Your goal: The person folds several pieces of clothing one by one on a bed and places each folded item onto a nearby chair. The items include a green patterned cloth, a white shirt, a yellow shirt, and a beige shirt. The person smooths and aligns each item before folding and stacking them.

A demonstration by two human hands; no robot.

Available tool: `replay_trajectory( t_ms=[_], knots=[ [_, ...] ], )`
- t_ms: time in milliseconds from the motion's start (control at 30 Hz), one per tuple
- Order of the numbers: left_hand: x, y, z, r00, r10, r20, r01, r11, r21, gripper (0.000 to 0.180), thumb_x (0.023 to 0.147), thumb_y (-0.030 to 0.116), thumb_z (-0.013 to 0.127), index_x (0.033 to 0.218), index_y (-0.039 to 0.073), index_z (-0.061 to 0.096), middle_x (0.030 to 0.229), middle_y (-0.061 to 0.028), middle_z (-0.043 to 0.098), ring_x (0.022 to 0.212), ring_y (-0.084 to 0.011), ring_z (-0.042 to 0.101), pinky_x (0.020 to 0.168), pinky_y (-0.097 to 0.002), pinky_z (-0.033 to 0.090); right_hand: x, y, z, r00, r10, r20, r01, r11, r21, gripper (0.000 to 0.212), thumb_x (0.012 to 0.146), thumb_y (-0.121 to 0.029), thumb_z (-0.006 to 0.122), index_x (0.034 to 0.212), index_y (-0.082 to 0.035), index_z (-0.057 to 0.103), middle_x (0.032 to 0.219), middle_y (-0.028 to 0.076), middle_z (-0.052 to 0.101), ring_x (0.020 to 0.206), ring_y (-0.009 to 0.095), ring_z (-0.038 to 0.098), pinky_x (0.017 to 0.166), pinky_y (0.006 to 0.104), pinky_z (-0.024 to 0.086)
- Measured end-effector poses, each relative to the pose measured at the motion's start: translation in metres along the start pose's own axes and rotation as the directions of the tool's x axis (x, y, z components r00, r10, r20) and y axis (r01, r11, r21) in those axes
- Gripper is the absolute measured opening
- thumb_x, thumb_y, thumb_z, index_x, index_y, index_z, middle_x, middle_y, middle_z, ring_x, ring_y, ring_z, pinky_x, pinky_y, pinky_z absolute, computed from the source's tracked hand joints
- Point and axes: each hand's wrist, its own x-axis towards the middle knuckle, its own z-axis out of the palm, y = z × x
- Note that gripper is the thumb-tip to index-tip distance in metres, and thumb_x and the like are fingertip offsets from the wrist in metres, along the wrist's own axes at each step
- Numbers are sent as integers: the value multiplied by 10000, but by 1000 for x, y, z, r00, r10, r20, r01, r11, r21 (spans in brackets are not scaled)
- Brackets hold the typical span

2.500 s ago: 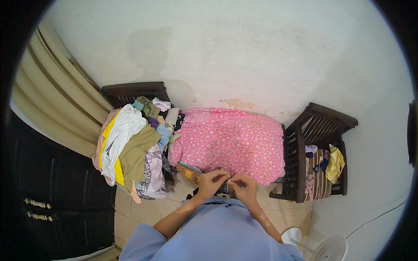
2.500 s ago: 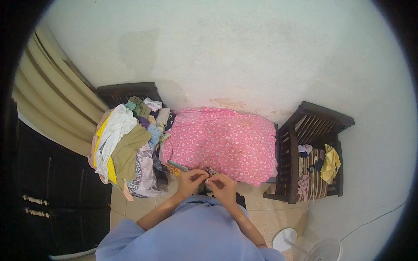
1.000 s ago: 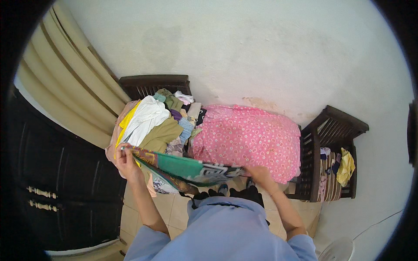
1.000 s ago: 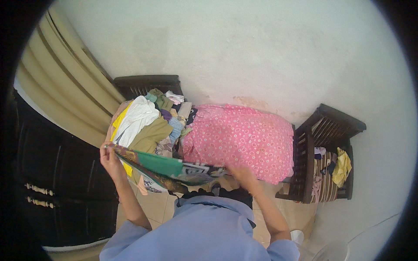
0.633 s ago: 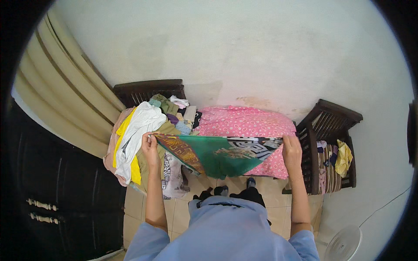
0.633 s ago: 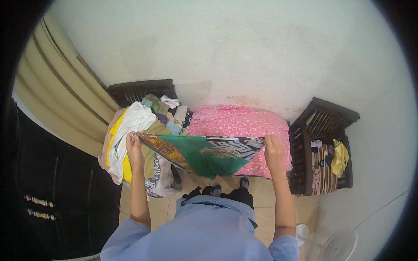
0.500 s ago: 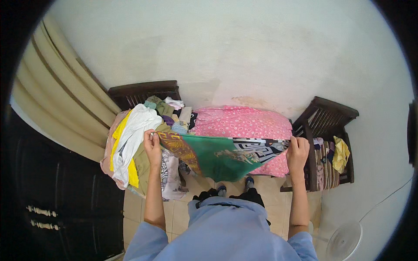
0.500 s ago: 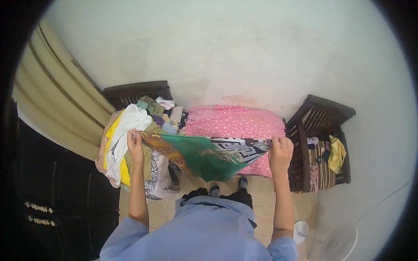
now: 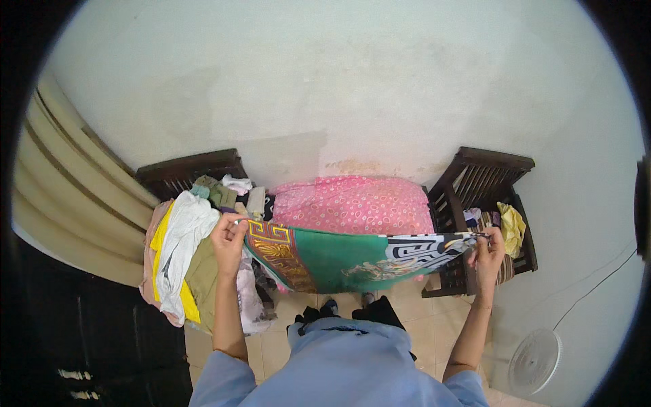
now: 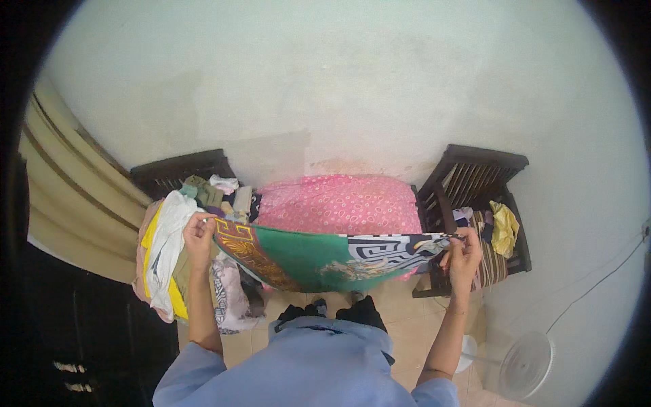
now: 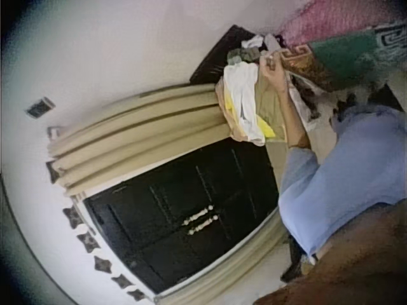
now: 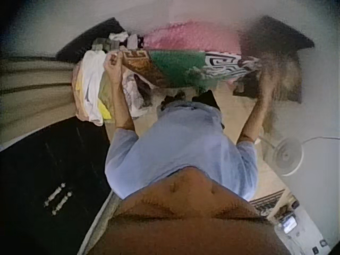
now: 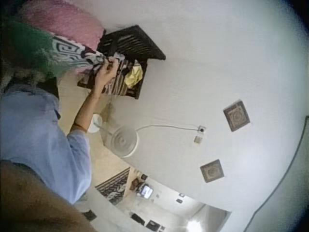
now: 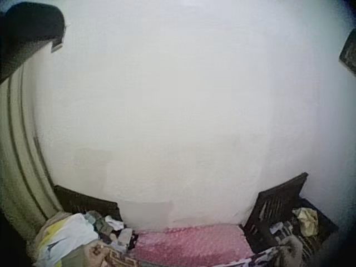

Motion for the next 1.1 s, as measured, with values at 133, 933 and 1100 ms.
replay_trajectory(
  t_ms=[133,933,1100],
  knots=[
    [69,-8,42,969,246,-16,-243,963,113,59,769,55,601,749,19,560,734,10,560,636,-19,466,520,-168,348,79,7,8,945,-305,-119,279,941,-193,54,794,-1,502,797,-27,455,631,13,466,488,49,455,389,181,369],
    [57,-249,176,840,-519,159,506,855,115,100,788,133,586,773,36,570,685,13,535,602,-49,447,525,-217,353,171,292,-15,908,252,336,-246,967,-62,254,819,-126,551,623,-64,401,694,-8,495,635,77,443,579,235,389],
    [-51,-322,175,682,-724,105,724,689,47,108,749,73,615,846,30,593,716,-11,574,643,-94,523,568,-223,416,72,405,-24,806,517,290,-400,835,-377,117,736,-83,618,662,-6,569,617,13,541,582,73,497,517,237,404]
  ],
)
